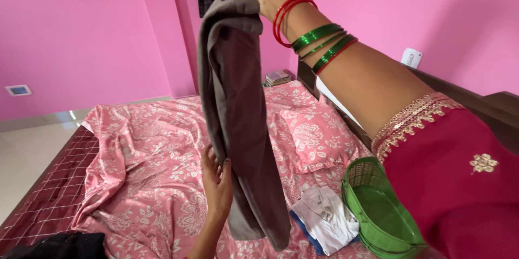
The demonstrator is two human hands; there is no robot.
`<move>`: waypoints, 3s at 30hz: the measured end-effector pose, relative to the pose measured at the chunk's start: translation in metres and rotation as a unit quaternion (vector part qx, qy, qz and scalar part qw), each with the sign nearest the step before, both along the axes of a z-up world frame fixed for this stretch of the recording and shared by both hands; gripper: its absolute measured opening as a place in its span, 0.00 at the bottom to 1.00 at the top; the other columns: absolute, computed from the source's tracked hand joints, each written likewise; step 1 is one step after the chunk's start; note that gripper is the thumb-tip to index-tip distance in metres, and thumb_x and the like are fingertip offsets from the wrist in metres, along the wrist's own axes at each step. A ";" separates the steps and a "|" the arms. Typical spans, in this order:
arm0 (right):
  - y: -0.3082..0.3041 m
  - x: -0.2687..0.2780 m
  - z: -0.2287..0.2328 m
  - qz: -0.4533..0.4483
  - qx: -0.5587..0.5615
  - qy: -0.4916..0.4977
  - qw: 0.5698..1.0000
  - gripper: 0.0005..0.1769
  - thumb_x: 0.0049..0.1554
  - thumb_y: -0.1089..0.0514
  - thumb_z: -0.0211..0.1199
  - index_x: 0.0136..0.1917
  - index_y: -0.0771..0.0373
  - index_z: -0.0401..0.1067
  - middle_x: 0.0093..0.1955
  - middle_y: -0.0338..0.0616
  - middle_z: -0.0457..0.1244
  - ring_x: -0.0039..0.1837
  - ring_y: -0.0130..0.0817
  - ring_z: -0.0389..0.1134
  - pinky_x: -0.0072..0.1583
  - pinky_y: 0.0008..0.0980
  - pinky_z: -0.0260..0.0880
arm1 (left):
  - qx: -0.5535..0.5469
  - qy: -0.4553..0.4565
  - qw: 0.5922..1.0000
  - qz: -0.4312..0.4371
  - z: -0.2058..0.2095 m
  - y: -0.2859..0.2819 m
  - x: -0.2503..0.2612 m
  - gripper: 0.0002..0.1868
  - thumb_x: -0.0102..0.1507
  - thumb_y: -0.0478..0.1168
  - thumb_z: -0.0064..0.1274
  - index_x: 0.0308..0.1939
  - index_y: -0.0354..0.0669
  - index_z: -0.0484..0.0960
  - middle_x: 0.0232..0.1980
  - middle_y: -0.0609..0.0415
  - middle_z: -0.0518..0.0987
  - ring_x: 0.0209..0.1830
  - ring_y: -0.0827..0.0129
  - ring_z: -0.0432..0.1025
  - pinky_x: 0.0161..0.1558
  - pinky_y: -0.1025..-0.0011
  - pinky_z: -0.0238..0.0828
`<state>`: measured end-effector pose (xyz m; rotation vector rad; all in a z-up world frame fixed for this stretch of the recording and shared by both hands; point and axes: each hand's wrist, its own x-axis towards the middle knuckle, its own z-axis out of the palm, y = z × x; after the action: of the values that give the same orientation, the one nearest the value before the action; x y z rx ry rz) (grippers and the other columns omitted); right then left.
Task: The person folds grey trousers and a dark blue garment by hand on a bed, smoothing the fabric and aligning the edges before placing them near a laundry basket.
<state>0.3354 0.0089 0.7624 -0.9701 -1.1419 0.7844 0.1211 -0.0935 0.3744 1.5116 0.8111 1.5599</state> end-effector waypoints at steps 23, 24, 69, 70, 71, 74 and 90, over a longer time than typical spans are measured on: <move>-0.035 -0.014 0.003 -0.109 0.035 0.037 0.993 0.18 0.44 0.64 0.63 0.49 0.75 0.75 0.44 0.59 0.70 0.40 0.47 0.77 0.42 0.46 0.83 | 0.031 0.210 0.946 0.244 -0.021 0.002 0.001 0.11 0.70 0.40 0.52 0.52 0.37 0.75 0.52 0.42 0.76 0.54 0.45 0.73 0.56 0.55 0.69; -0.036 -0.011 0.000 -0.134 0.027 0.046 0.989 0.19 0.45 0.65 0.65 0.50 0.74 0.71 0.45 0.60 0.69 0.41 0.47 0.77 0.42 0.47 0.83 | 0.031 0.211 0.946 0.244 -0.023 0.005 -0.006 0.11 0.70 0.40 0.52 0.52 0.37 0.75 0.52 0.42 0.76 0.54 0.45 0.73 0.56 0.55 0.69; -0.056 -0.037 -0.056 -0.100 0.078 0.159 0.979 0.12 0.40 0.64 0.66 0.39 0.75 0.73 0.36 0.57 0.68 0.38 0.47 0.72 0.41 0.46 0.76 | -0.182 0.060 0.966 -0.173 0.026 0.051 -0.074 0.28 0.65 0.49 0.51 0.64 0.35 0.75 0.58 0.51 0.82 0.58 0.66 0.75 0.60 0.69 0.67; -0.055 -0.035 -0.056 -0.104 0.085 0.130 0.982 0.12 0.40 0.64 0.67 0.38 0.75 0.75 0.36 0.55 0.68 0.38 0.45 0.73 0.42 0.43 0.76 | -0.187 0.060 0.965 -0.174 0.036 0.048 -0.075 0.28 0.65 0.49 0.51 0.64 0.35 0.75 0.58 0.51 0.82 0.58 0.66 0.75 0.60 0.69 0.67; -0.053 -0.033 -0.060 -0.105 0.080 0.131 0.983 0.12 0.40 0.64 0.67 0.38 0.75 0.75 0.36 0.55 0.68 0.38 0.45 0.73 0.42 0.43 0.76 | -0.110 0.087 0.975 -0.170 0.045 0.045 -0.073 0.27 0.63 0.45 0.55 0.61 0.31 0.77 0.55 0.49 0.83 0.54 0.66 0.76 0.57 0.68 0.71; -0.042 -0.034 -0.067 -0.118 0.077 0.118 0.983 0.10 0.41 0.63 0.67 0.37 0.72 0.74 0.37 0.54 0.69 0.38 0.41 0.72 0.43 0.41 0.75 | -0.023 0.106 0.985 -0.135 0.065 0.049 -0.052 0.24 0.63 0.41 0.58 0.58 0.28 0.79 0.51 0.49 0.84 0.49 0.68 0.77 0.51 0.69 0.73; -0.002 -0.050 -0.065 0.059 0.025 0.151 0.986 0.07 0.46 0.60 0.63 0.30 0.61 0.68 0.27 0.44 0.62 0.30 0.40 0.65 0.35 0.44 0.73 | 0.009 -0.051 0.983 -0.175 0.151 0.015 -0.014 0.32 0.64 0.41 0.56 0.70 0.34 0.67 0.67 0.48 0.76 0.66 0.64 0.72 0.65 0.67 0.68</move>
<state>0.2851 0.0070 0.6971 -0.7161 -0.9558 0.9585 0.1068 -0.0780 0.5250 1.4813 0.4448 1.3704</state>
